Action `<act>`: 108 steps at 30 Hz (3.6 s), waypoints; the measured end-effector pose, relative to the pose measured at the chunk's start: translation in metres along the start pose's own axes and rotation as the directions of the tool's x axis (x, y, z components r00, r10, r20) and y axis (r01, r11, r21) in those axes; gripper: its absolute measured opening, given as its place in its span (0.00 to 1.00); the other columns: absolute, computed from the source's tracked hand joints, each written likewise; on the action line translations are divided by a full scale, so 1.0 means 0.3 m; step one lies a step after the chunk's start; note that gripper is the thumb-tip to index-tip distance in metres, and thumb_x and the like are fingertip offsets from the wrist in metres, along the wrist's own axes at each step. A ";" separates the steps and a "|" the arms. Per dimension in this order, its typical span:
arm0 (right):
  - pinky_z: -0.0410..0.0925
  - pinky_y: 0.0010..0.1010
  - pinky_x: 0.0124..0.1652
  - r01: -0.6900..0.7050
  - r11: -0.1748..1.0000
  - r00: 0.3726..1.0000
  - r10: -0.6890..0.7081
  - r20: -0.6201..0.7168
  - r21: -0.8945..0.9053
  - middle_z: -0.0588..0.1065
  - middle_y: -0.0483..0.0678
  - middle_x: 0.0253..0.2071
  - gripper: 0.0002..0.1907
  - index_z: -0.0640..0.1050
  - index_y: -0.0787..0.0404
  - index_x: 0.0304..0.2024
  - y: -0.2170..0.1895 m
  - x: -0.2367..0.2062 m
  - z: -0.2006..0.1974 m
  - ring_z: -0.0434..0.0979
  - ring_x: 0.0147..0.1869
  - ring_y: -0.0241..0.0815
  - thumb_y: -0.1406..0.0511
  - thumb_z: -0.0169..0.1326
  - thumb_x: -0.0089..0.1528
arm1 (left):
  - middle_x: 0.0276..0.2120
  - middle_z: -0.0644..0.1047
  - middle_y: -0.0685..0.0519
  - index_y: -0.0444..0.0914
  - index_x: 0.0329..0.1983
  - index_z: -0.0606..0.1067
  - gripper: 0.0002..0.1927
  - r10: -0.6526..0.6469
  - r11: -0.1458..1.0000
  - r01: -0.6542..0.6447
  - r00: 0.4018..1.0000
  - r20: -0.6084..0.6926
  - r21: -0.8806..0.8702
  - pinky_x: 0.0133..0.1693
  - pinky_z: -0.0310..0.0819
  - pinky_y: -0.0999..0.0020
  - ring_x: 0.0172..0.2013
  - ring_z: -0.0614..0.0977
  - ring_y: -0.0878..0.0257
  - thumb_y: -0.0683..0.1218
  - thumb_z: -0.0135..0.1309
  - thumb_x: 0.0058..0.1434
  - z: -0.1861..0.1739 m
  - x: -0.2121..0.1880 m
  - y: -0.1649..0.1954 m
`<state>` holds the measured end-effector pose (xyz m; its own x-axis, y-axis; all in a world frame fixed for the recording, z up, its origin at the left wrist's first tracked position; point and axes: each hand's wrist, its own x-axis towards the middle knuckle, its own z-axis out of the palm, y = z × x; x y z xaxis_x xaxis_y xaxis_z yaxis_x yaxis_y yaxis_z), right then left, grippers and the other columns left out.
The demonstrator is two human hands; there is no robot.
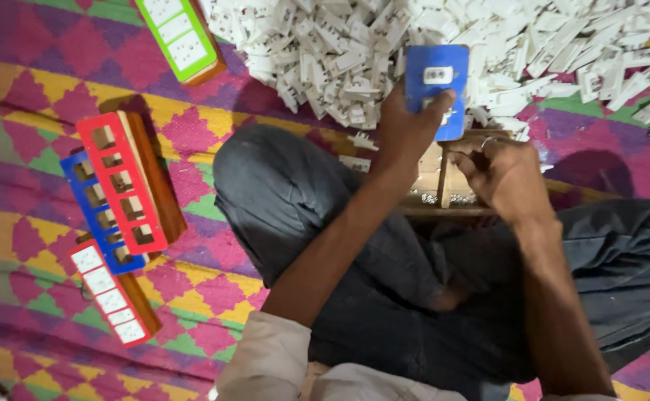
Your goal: The person sits on the floor and assembles white plastic electrical switch modules into colored plastic frames. They pick up a frame, insert a switch module, and use a screwdriver to tighten screws from a wooden box. The person repeats this process with different colored frames and switch modules.
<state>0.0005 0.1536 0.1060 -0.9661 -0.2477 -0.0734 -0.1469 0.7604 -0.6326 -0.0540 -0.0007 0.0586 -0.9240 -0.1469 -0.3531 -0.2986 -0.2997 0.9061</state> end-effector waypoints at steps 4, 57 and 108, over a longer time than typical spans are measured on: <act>0.75 0.40 0.38 0.020 0.999 0.999 -0.019 0.040 -0.046 0.81 0.56 0.39 0.09 0.84 0.60 0.45 -0.015 -0.002 0.057 0.82 0.37 0.52 0.66 0.62 0.63 | 0.38 0.82 0.52 0.35 0.49 0.77 0.16 0.015 1.000 -0.015 0.999 -0.038 -0.018 0.38 0.80 0.67 0.36 0.83 0.65 0.42 0.63 0.58 -0.003 0.006 0.013; 0.68 0.30 0.45 -0.190 0.269 0.932 0.350 0.087 0.944 0.79 0.55 0.48 0.12 0.78 0.70 0.55 0.178 -0.025 -0.020 0.76 0.44 0.39 0.72 0.54 0.69 | 0.39 0.83 0.49 0.33 0.51 0.79 0.25 -0.140 0.990 0.125 0.869 0.475 0.063 0.42 0.81 0.66 0.38 0.85 0.63 0.51 0.68 0.53 0.018 -0.052 0.038; 0.71 0.37 0.35 -0.208 0.971 0.954 0.227 -0.198 0.115 0.79 0.56 0.31 0.09 0.80 0.69 0.38 0.060 -0.017 0.152 0.80 0.31 0.46 0.67 0.64 0.60 | 0.39 0.83 0.46 0.38 0.53 0.75 0.19 0.284 0.892 -0.294 0.955 0.081 0.343 0.42 0.81 0.60 0.39 0.86 0.54 0.46 0.57 0.58 -0.003 -0.023 -0.008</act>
<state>0.0123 0.1412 0.0600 -0.9966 0.0554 -0.0612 0.0823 0.7209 -0.6881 -0.0466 0.0001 0.0588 -0.9869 -0.1493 -0.0614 -0.0768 0.0992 0.9921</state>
